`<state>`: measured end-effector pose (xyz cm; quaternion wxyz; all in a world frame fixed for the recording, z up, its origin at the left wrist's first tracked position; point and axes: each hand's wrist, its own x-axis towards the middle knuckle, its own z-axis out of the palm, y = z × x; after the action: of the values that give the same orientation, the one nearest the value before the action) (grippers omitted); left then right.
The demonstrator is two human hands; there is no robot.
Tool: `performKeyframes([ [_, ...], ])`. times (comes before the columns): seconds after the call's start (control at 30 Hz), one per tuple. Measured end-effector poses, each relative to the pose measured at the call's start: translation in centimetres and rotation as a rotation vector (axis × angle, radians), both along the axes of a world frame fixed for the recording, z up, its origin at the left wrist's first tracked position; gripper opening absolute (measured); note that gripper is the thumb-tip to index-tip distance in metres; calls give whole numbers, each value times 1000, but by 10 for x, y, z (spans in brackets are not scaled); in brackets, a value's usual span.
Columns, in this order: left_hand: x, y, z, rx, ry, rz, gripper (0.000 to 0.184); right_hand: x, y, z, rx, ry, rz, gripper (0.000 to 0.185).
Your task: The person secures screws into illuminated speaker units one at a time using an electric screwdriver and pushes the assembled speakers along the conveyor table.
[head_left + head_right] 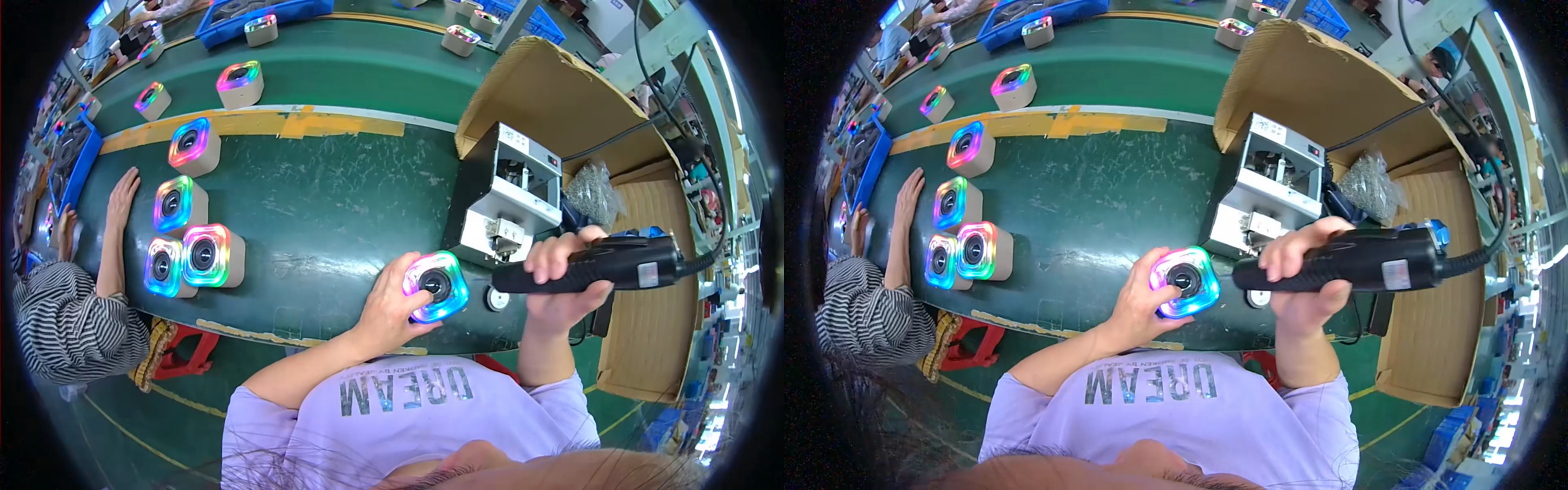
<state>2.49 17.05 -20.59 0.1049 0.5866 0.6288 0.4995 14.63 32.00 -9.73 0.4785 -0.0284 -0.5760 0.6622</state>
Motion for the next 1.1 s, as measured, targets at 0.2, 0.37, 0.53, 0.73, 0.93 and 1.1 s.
performKeyframes([
  [0.2,4,-2,-4,-28,29,41,36,7,27,12,78,-74,-135,60],
  [0.37,2,-3,8,-78,166,86,37,-2,38,4,124,-101,-182,55],
  [0.53,2,-2,1,-65,66,34,38,5,27,7,-24,-37,-82,53],
  [0.73,2,0,1,-47,105,53,40,4,-5,-7,10,-26,11,60],
  [0.93,2,0,2,-35,105,61,39,3,-11,-22,14,-54,51,62],
  [1.1,1,0,2,-36,106,56,39,0,-10,-24,6,-76,63,61],
])
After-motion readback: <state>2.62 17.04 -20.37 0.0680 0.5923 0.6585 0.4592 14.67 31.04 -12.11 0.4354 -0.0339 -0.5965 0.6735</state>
